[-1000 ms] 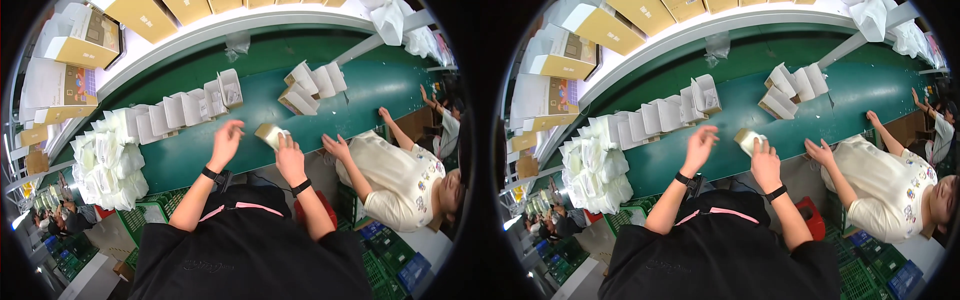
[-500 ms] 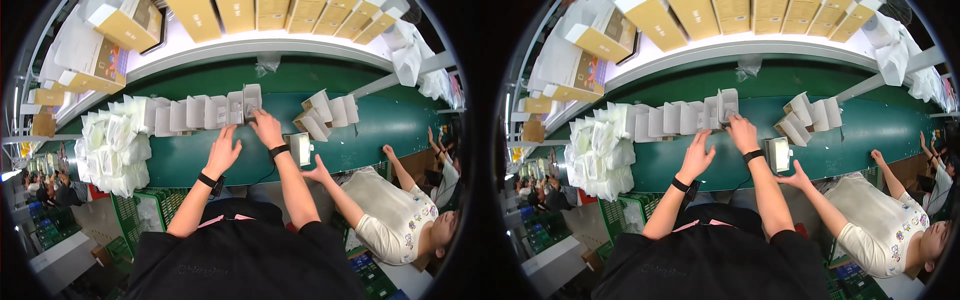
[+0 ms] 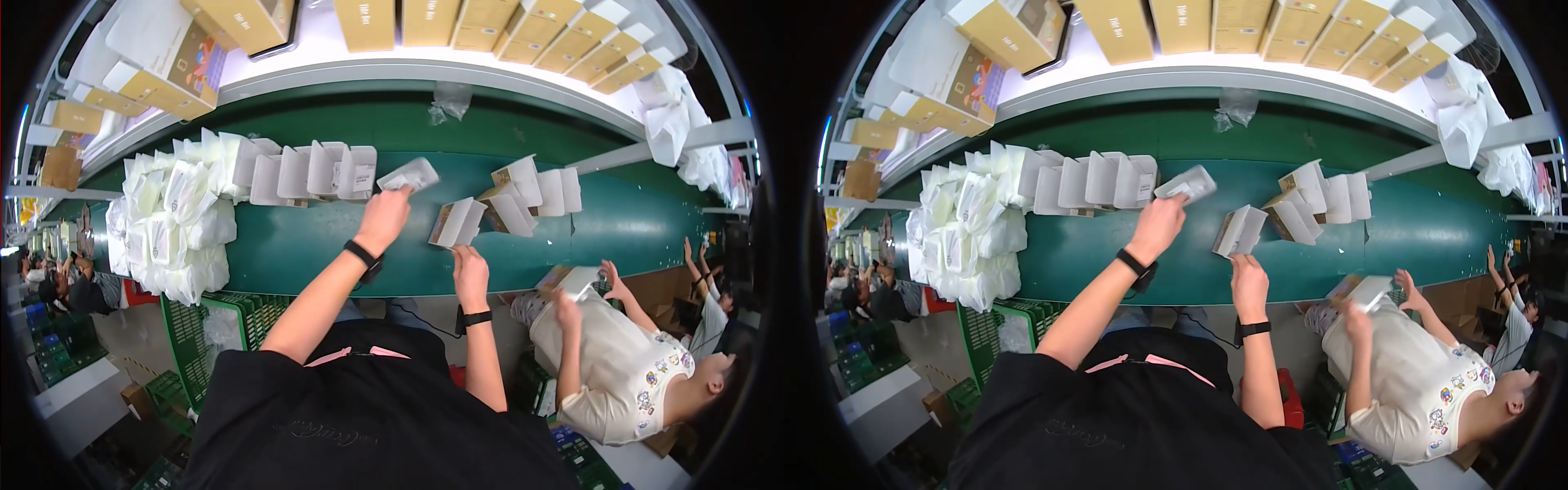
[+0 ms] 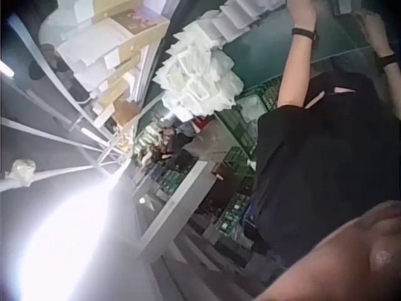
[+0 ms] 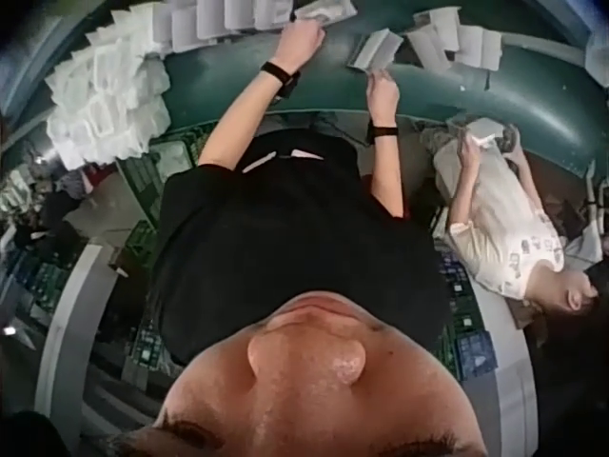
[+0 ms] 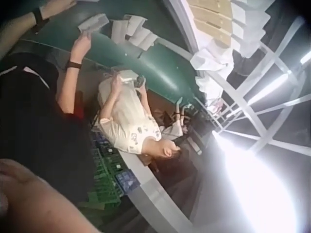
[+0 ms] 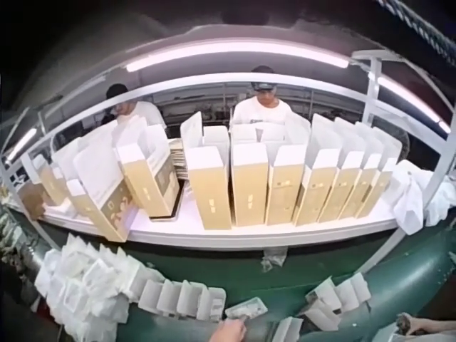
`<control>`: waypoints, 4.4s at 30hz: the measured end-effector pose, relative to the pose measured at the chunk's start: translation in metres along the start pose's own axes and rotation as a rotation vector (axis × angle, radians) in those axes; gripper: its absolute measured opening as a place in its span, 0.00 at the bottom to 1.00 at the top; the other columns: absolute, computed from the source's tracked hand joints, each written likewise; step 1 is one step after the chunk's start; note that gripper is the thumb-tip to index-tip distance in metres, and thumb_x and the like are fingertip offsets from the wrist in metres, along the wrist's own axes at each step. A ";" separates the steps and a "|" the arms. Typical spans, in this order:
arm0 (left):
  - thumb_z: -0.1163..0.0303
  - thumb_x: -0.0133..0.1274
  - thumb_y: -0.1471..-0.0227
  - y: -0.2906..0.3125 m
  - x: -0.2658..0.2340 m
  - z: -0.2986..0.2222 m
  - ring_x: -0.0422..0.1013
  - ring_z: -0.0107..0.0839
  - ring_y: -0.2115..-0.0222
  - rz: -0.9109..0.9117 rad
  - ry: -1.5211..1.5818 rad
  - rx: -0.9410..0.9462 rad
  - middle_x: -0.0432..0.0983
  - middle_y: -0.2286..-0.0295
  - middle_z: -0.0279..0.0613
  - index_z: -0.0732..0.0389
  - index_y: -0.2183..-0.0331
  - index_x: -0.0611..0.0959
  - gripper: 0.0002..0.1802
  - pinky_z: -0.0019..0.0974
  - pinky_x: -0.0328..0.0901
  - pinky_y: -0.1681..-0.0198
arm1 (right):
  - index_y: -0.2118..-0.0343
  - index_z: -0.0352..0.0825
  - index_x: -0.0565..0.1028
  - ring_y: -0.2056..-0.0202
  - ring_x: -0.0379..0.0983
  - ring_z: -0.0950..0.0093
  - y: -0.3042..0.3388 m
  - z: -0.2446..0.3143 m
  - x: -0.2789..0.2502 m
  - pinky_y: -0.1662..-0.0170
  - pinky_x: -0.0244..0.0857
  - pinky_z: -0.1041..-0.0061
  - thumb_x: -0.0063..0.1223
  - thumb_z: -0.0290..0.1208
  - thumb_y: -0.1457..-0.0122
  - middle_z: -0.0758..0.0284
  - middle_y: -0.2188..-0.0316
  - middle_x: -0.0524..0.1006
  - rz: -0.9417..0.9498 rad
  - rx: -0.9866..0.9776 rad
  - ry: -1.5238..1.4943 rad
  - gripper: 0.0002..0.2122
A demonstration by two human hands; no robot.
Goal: Packaging white electronic components into plastic bags and arranging them on an assembly line.
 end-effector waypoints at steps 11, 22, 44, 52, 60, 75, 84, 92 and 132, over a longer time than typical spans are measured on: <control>0.85 0.52 0.54 0.027 -0.011 0.013 0.76 0.47 0.62 -0.007 -0.060 0.548 0.77 0.56 0.41 0.60 0.62 0.83 0.16 0.50 0.73 0.58 | 0.59 0.32 0.81 0.59 0.77 0.50 -0.052 -0.038 -0.015 0.55 0.72 0.57 0.51 0.18 0.42 0.55 0.61 0.81 0.219 -0.268 -0.171 0.10; 0.79 0.52 0.47 0.114 -0.083 0.111 0.73 0.39 0.69 -0.821 0.177 -0.230 0.74 0.61 0.46 0.63 0.56 0.79 0.14 0.41 0.68 0.65 | 0.55 0.32 0.80 0.59 0.78 0.46 -0.044 0.030 -0.019 0.55 0.73 0.53 0.57 0.39 0.43 0.49 0.61 0.82 0.288 -0.051 0.028 0.17; 0.61 0.58 0.45 0.069 -0.199 0.281 0.81 0.47 0.74 -0.510 -0.317 -0.395 0.81 0.74 0.51 0.59 0.70 0.83 0.11 0.50 0.74 0.71 | 0.50 0.29 0.78 0.69 0.72 0.80 -0.035 0.145 0.013 0.69 0.64 0.79 0.55 0.24 0.36 0.67 0.61 0.81 -0.121 0.107 -0.356 0.12; 0.64 0.59 0.48 0.157 -0.171 0.287 0.78 0.51 0.78 -0.394 -0.211 -0.177 0.78 0.80 0.49 0.59 0.75 0.77 0.11 0.50 0.71 0.75 | 0.56 0.30 0.80 0.70 0.77 0.76 -0.079 0.320 0.114 0.68 0.69 0.78 0.55 0.25 0.36 0.60 0.65 0.84 0.186 -0.192 -0.340 0.09; 0.66 0.57 0.49 0.258 -0.164 0.286 0.78 0.47 0.79 -0.357 -0.142 -0.164 0.79 0.80 0.44 0.57 0.76 0.77 0.09 0.47 0.71 0.78 | 0.36 0.16 0.54 0.49 0.75 0.44 -0.203 0.437 0.265 0.40 0.64 0.56 0.63 0.40 0.46 0.37 0.50 0.75 0.191 -0.290 -0.063 0.43; 0.66 0.58 0.47 0.285 -0.152 0.288 0.75 0.48 0.80 -0.367 0.123 -0.190 0.76 0.81 0.42 0.60 0.78 0.74 0.13 0.47 0.67 0.78 | 0.38 0.34 0.66 0.36 0.62 0.51 -0.232 0.447 0.287 0.39 0.53 0.42 0.72 0.50 0.58 0.54 0.40 0.73 0.719 -0.178 0.774 0.44; 0.65 0.59 0.48 0.280 -0.158 0.287 0.74 0.49 0.80 -0.321 0.141 -0.185 0.75 0.82 0.43 0.60 0.78 0.74 0.14 0.49 0.67 0.78 | 0.43 0.33 0.76 0.44 0.75 0.59 -0.263 0.348 0.368 0.42 0.66 0.52 0.79 0.52 0.65 0.58 0.42 0.77 1.178 -0.299 0.760 0.44; 0.61 0.59 0.47 0.310 -0.146 0.288 0.75 0.51 0.80 -0.262 0.059 -0.291 0.75 0.84 0.46 0.58 0.82 0.73 0.18 0.51 0.68 0.77 | 0.48 0.36 0.80 0.53 0.80 0.53 -0.273 0.317 0.401 0.48 0.73 0.58 0.81 0.50 0.63 0.55 0.48 0.80 1.218 -0.260 0.664 0.38; 0.37 0.54 0.46 0.132 0.028 0.283 0.71 0.57 0.48 -0.295 -0.162 -0.691 0.77 0.52 0.60 0.67 0.50 0.79 0.41 0.56 0.64 0.42 | 0.42 0.36 0.70 0.46 0.68 0.72 0.076 0.114 0.332 0.42 0.62 0.58 0.57 0.41 0.37 0.68 0.49 0.74 0.646 0.757 -1.315 0.23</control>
Point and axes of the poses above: each hand's wrist, its own y-axis away from the middle knuckle, its own x-axis out of the palm, z = x × y, the point moved 2 cm from there along -y, towards the middle knuckle
